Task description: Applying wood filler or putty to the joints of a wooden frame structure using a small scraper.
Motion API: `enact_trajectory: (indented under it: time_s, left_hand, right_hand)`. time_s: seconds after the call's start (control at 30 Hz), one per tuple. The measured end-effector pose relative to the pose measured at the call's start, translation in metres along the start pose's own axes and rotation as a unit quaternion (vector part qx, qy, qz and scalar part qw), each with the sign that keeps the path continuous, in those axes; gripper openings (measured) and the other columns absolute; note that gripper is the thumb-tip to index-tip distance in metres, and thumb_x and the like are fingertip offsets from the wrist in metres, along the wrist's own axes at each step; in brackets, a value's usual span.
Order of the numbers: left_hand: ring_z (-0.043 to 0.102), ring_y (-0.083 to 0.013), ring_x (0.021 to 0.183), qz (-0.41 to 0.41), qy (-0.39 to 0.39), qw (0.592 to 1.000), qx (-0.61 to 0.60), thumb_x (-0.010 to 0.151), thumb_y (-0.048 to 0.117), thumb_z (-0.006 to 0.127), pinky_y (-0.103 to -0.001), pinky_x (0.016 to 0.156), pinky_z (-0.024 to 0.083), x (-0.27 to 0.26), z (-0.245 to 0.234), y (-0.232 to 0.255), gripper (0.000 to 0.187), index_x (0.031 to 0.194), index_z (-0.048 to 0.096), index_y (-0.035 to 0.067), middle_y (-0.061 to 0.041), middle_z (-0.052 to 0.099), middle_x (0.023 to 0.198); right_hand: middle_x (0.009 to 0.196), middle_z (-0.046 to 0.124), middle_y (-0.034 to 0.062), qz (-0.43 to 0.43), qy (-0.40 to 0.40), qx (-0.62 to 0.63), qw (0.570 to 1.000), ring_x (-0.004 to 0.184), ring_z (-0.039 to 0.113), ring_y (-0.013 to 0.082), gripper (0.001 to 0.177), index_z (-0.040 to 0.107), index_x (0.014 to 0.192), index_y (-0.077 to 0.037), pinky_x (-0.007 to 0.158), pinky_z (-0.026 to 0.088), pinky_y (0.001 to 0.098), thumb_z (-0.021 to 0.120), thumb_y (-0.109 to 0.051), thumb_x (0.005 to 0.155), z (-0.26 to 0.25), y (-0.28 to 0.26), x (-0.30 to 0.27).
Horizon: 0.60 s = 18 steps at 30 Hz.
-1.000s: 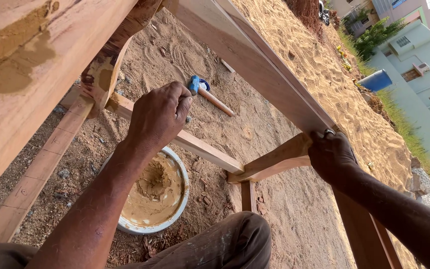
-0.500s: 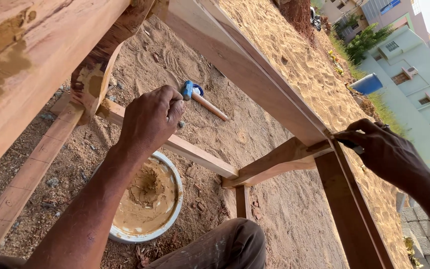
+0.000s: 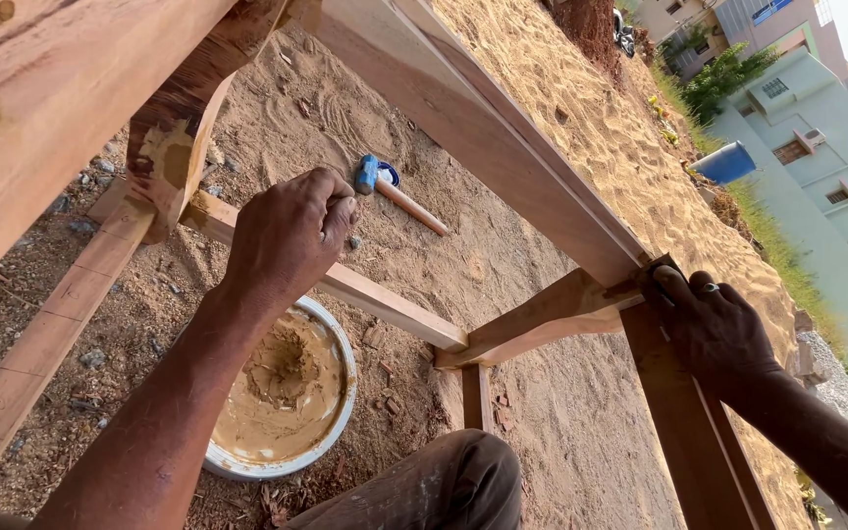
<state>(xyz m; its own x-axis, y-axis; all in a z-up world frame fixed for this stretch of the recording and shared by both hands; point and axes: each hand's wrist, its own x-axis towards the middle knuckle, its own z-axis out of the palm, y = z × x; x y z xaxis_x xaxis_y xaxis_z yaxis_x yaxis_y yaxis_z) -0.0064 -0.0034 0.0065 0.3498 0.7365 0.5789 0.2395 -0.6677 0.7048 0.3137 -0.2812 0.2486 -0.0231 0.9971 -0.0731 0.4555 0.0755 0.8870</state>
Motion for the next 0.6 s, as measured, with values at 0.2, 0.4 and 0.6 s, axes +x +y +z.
enact_trajectory:
  time_s: [0.2, 0.4, 0.6]
  left_hand:
    - [0.072, -0.0186, 0.07, 0.023, 0.012, 1.0, -0.005, 0.103, 0.021, 0.063, -0.034, 0.061, 0.06, -0.004, 0.0, 0.001, 0.017, 0.108, 0.067, 0.006, -0.01, 0.075, 0.087]
    - [0.073, -0.0205, 0.073, 0.028, 0.025, 0.999, -0.005, 0.101, 0.019, 0.064, -0.037, 0.063, 0.06, -0.007, -0.011, 0.006, 0.015, 0.105, 0.067, 0.005, -0.01, 0.075, 0.088]
    - [0.072, -0.0201, 0.072, 0.02, 0.001, 1.0, 0.003, 0.102, 0.02, 0.064, -0.037, 0.063, 0.06, -0.009, -0.013, 0.004, 0.014, 0.106, 0.066, 0.006, -0.01, 0.075, 0.086]
  right_hand:
    - [0.124, 0.054, 0.0045, -0.028, -0.088, -0.105, 0.99, 0.105, 0.057, 0.0207, 0.043, 0.064, 0.128, -0.01, 0.087, 0.054, 0.0319, 0.065, -0.018, 0.085, -0.008, -0.01, 0.016]
    - [0.114, 0.055, 0.0039, -0.022, -0.274, -0.169, 0.946, 0.103, 0.057, 0.0169, 0.022, 0.071, 0.111, -0.015, 0.086, 0.051, 0.0271, 0.065, -0.025, 0.093, -0.043, -0.032, 0.058]
    - [0.085, 0.044, 0.003, 0.18, -0.301, 0.132, 0.927, 0.082, 0.054, 0.0178, 0.008, 0.064, 0.106, -0.022, 0.074, 0.044, 0.0337, 0.058, -0.019, 0.103, 0.048, -0.024, 0.072]
